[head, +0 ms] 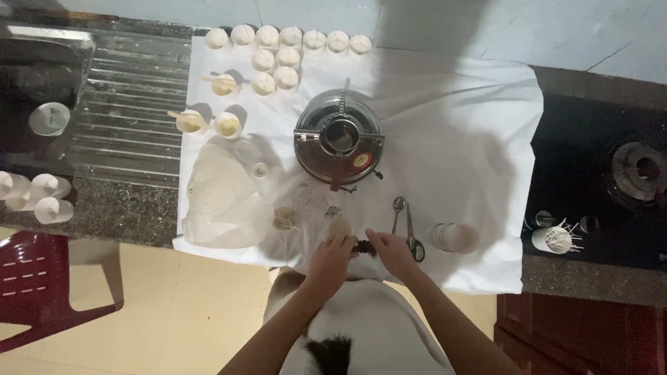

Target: Adding fragrance oil to melted wax in small molds and stirring the mixture to ensure even distribution.

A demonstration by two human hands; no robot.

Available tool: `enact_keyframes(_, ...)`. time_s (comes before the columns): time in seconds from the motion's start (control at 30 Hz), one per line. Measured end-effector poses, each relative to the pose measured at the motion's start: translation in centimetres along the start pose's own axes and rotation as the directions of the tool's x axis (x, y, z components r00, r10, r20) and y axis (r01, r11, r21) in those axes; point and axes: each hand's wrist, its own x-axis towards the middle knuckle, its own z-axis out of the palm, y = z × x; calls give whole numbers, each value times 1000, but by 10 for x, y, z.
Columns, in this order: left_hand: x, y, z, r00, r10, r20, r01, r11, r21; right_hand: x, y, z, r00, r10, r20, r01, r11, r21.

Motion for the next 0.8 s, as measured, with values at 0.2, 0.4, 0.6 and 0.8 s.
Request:
enact_keyframes(0.2,-4,4,9,999,-30,31,29,999,39,-6,-14,-15,993,71,93,-73,997,18)
enact_keyframes(0.4,-4,4,3,988,-136,78,145,982,-120,-24,-47,-29,968,-53,244,22,992,126)
enact_keyframes(0.6,-5,4,19,983,-149,112,161,980,-115,-28,-49,-19,985,27,170,3,985,-175)
enact_keyframes(0.8,-7,4,27,1000,1,-8,0,994,105,-17,-10,-1,991,30,131,-9,988,-155)
